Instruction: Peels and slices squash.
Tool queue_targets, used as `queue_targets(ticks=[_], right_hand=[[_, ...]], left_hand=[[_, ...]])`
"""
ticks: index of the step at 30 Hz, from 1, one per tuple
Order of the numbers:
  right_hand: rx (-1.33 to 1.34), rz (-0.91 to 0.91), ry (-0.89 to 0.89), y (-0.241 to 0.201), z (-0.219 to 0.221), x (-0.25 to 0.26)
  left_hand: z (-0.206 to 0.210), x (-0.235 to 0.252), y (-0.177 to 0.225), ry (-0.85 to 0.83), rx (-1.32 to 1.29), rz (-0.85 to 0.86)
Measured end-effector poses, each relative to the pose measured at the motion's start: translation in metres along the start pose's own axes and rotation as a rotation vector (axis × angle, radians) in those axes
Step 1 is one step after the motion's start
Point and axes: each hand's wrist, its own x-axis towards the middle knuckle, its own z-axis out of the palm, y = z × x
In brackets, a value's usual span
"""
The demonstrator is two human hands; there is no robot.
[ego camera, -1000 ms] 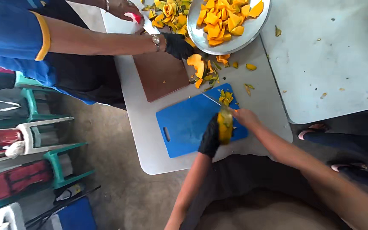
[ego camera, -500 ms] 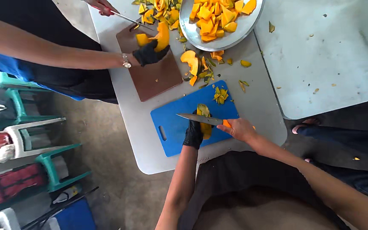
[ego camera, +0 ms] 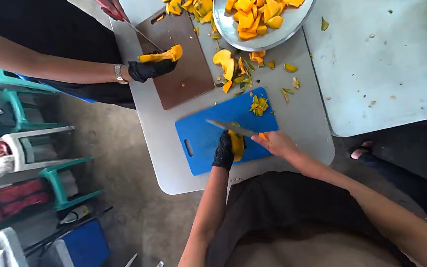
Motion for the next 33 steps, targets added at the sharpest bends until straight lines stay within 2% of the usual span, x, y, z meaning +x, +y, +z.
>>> queue_targets(ticks=[2, 3, 7, 9, 11, 13, 15, 19, 23, 25, 27, 30, 33], right_hand=[[-0.083, -0.028, -0.068, -0.004, 0.002, -0.01], [-0.107, -0.03, -0.075, -0.003, 0.004, -0.012], [-0.117, -0.033, -0.063, 0.002, 0.004, -0.008], [-0.133, 0.003, -0.053, -0.002, 0.004, -0.004], [-0.129, 0.068, -0.031, -0.007, 0.003, 0.006], [-0.025, 0.175, 0.025, 0.003, 0.0, 0.024], [0.023, 0.213, 0.061, 0.02, -0.004, 0.04], [0.09, 0.177, 0.063, 0.012, -0.008, 0.028], [0.052, 0.004, 0.046, 0.006, -0.002, 0.005], [-0.025, -0.095, 0.055, 0.003, -0.002, -0.005], [-0.091, -0.119, 0.058, -0.003, -0.002, -0.01], [-0.167, -0.116, 0.071, -0.008, -0.003, -0.014], [-0.177, -0.108, 0.073, -0.007, -0.004, -0.015]], left_hand=[[-0.001, -0.003, 0.01, -0.003, 0.381, 0.067], [0.0, -0.003, 0.008, 0.005, 0.476, 0.104], [0.001, -0.003, 0.008, -0.04, 0.652, 0.157], [0.005, -0.007, 0.014, -0.043, 0.459, 0.069], [0.01, -0.009, 0.008, -0.054, 0.046, -0.022], [0.015, -0.016, 0.006, -0.157, -0.26, -0.036], [0.022, -0.026, 0.012, -0.251, -0.406, 0.023], [0.005, -0.007, -0.007, -0.231, -0.374, 0.044], [-0.009, 0.005, -0.006, -0.163, -0.327, 0.076], [-0.007, -0.002, 0.0, -0.055, -0.172, 0.098], [-0.003, -0.008, 0.006, 0.032, 0.008, 0.107], [0.003, -0.014, 0.037, 0.011, 0.164, 0.027], [0.007, 0.001, 0.003, 0.01, 0.069, 0.178]])
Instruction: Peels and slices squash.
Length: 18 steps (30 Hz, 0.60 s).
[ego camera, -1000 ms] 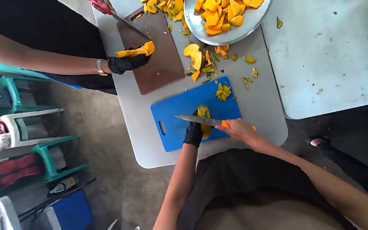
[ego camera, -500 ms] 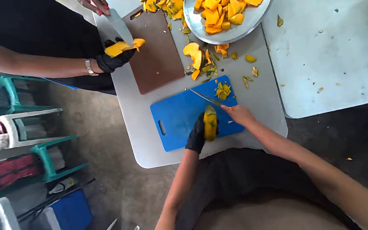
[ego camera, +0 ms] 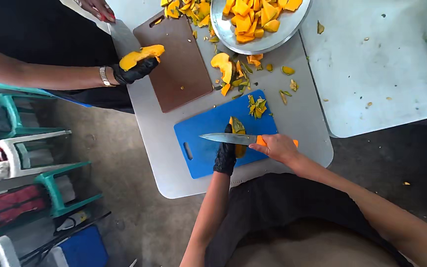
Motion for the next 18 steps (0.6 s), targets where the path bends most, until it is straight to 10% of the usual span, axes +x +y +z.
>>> queue_targets(ticks=[18], right_hand=[[-0.058, 0.064, -0.123, -0.022, 0.017, 0.04]], left_hand=[[-0.018, -0.012, -0.006, 0.007, -0.182, -0.156]])
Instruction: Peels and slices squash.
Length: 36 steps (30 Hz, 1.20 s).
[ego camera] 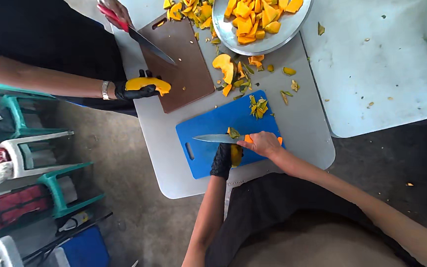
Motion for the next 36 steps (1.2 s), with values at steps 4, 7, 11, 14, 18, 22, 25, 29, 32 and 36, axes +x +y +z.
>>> queue_targets(ticks=[4, 7, 11, 14, 18, 22, 25, 29, 32, 36], right_hand=[[0.057, 0.121, -0.025, 0.024, 0.003, -0.006], [0.164, 0.277, 0.001, 0.03, 0.001, 0.005], [0.352, 0.296, 0.092, 0.047, -0.009, -0.003], [0.438, 0.178, 0.084, 0.051, -0.008, -0.014], [0.319, -0.102, 0.184, 0.037, -0.007, -0.038], [0.179, -0.191, 0.241, 0.032, -0.004, -0.044], [0.14, -0.226, 0.287, 0.034, -0.004, -0.047], [0.075, -0.244, 0.318, 0.032, -0.004, -0.05], [0.067, -0.198, 0.283, 0.029, -0.01, -0.049], [0.092, -0.114, 0.196, 0.023, -0.015, -0.035]], left_hand=[[-0.013, -0.006, -0.007, -0.086, -0.13, -0.024], [0.03, -0.028, 0.011, -0.158, -0.051, -0.014], [0.016, -0.01, -0.004, -0.188, -0.179, 0.066], [-0.008, 0.015, -0.005, -0.295, -0.314, 0.093], [0.007, 0.02, 0.024, -0.153, -0.307, 0.102], [0.006, 0.015, 0.02, -0.177, -0.261, 0.191], [0.002, 0.012, 0.017, -0.195, -0.186, 0.225], [0.007, 0.009, 0.02, -0.17, -0.167, 0.244], [0.009, 0.006, 0.021, -0.11, -0.002, 0.233], [0.009, -0.005, 0.018, -0.048, 0.41, 0.29]])
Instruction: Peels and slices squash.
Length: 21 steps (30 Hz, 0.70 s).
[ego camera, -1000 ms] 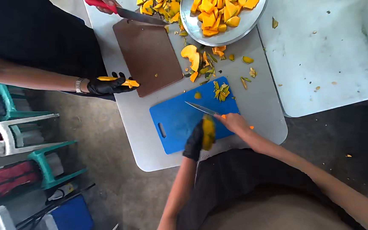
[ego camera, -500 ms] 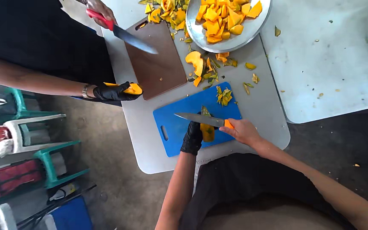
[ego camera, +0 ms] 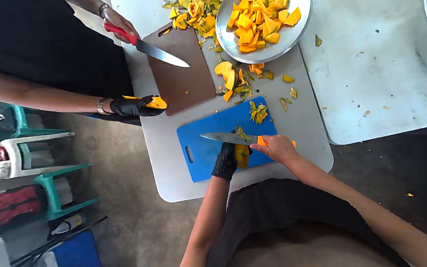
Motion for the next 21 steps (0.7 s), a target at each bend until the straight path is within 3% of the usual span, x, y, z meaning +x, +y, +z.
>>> queue_targets(ticks=[2, 5, 7, 11, 15, 17, 21], right_hand=[[-0.002, 0.032, -0.067, -0.002, 0.005, 0.01], [0.063, 0.227, -0.076, 0.015, 0.006, 0.023], [0.098, 0.401, -0.035, 0.046, 0.001, 0.028], [0.124, 0.313, -0.085, 0.023, -0.006, 0.01], [0.092, 0.132, -0.194, -0.009, 0.005, -0.002], [0.064, 0.112, -0.203, -0.012, 0.007, -0.003], [-0.013, 0.112, -0.176, -0.013, 0.008, 0.0]], left_hand=[[0.0, 0.0, -0.013, 0.012, -0.094, -0.043], [-0.006, 0.0, -0.011, -0.042, -0.699, -0.156], [-0.017, -0.001, -0.005, -0.091, -0.877, -0.171], [-0.009, 0.004, -0.02, 0.002, -0.537, -0.206], [-0.006, 0.0, -0.002, -0.005, 0.205, -0.106], [-0.003, -0.001, -0.001, 0.009, 0.274, -0.06], [-0.003, -0.004, -0.003, 0.012, 0.15, -0.104]])
